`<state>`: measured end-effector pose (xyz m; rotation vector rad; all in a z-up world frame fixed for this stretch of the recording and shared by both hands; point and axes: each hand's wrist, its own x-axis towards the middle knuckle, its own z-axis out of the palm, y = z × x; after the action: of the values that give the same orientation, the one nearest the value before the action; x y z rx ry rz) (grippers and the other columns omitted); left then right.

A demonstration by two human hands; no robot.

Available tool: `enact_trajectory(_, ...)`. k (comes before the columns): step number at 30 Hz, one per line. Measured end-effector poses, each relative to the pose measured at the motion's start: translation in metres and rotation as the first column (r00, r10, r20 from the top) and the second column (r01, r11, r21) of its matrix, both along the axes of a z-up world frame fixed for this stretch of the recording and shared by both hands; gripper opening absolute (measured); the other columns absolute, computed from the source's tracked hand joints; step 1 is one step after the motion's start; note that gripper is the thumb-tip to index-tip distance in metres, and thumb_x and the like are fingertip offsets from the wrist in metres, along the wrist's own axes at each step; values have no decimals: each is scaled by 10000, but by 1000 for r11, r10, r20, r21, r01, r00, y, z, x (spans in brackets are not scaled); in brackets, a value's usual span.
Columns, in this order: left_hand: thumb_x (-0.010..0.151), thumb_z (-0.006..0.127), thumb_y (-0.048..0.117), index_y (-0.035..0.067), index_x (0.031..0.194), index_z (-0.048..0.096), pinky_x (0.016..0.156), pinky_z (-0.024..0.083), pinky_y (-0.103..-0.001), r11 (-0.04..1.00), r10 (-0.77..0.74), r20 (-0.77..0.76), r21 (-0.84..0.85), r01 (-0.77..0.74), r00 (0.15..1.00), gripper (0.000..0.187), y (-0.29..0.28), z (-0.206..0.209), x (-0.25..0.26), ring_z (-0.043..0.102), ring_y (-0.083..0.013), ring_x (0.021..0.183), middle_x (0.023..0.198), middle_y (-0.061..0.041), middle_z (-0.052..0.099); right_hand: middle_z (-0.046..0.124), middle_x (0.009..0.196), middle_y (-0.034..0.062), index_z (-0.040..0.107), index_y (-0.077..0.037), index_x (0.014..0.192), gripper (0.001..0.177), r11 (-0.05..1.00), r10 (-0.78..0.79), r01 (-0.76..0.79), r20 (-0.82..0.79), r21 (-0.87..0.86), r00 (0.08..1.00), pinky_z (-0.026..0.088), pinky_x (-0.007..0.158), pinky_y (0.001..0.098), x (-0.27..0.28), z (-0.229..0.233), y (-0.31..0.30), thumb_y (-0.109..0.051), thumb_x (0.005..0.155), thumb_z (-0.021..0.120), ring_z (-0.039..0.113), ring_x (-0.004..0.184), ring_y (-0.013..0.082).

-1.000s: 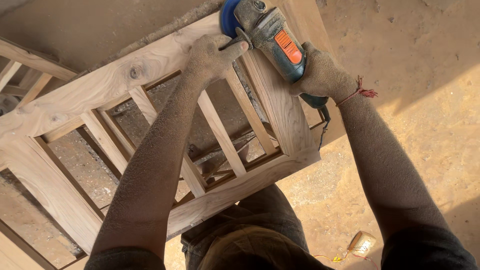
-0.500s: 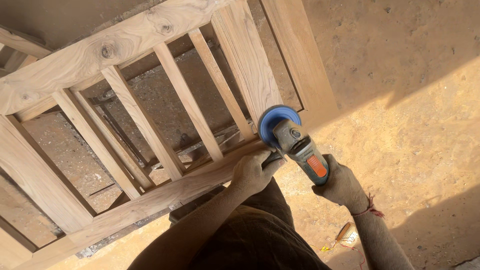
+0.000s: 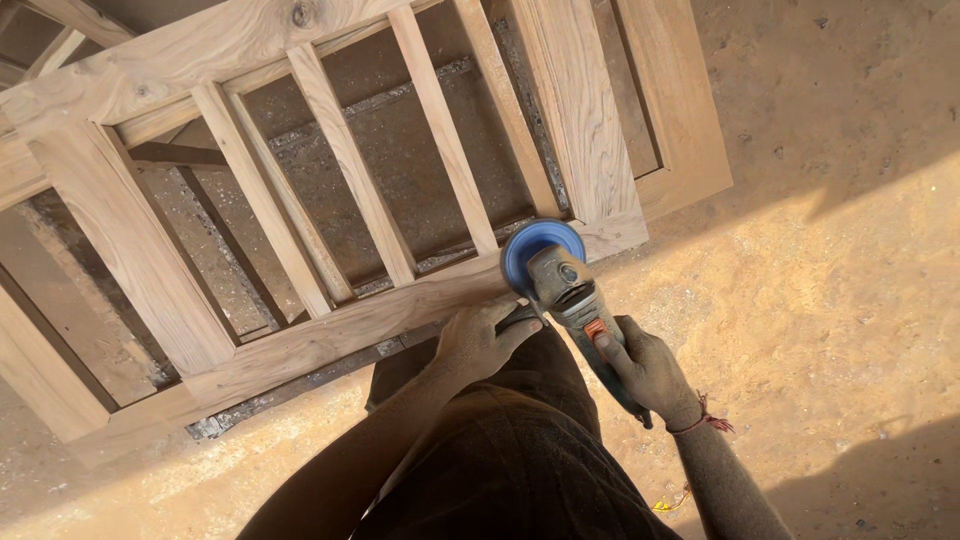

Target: The person uses an angle grinder with a sanding disc to smooth the surface of a wooden window frame. The person systematically moves the tool across the frame's horizontal and vertical members, generating sawdust as the wood is sanded.

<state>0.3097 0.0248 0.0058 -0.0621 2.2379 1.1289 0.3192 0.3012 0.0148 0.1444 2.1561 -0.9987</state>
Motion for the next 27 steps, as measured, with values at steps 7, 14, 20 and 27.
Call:
enact_trajectory(7, 894, 651, 615, 161, 1277, 712, 975, 529, -459, 997, 63, 60, -54, -60, 996, 597, -54, 12, 19, 709, -282, 1080, 1134, -107, 757, 779, 850, 195, 638, -53, 1245, 575, 993, 118, -118, -2, 4, 993, 610, 736, 423, -2, 8, -53, -532, 967, 483, 793, 785, 292)
enact_trajectory(14, 900, 620, 624, 247, 1199, 749, 721, 647, -387, 985, 160, 127, -86, -150, 979, 498, -105, 22, -103, 714, -180, 701, 763, -35, 728, 759, 905, 252, 649, 21, 1225, 825, 987, 161, -160, -105, 19, 981, 606, 792, 416, -133, 2, -100, -723, 946, 426, 777, 917, 314)
enact_trajectory(20, 969, 628, 604, 153, 1092, 772, 664, 594, -322, 971, 177, -229, -117, -207, 957, 490, -152, 10, -243, 698, -99, 685, 743, -37, 722, 724, 1016, 237, 566, 35, 1352, 950, 982, 186, -175, -200, 69, 962, 622, 815, 395, -290, 8, -154, -789, 917, 381, 768, 920, 308)
enact_trajectory(27, 1017, 567, 568, 165, 1099, 746, 533, 556, -295, 970, 198, -117, -116, -212, 973, 448, -127, 6, -199, 611, -75, 579, 747, 11, 688, 731, 1007, 288, 538, 49, 1378, 940, 932, 354, -336, -155, 135, 922, 617, 867, 460, -271, 6, -129, -760, 975, 277, 752, 981, 347)
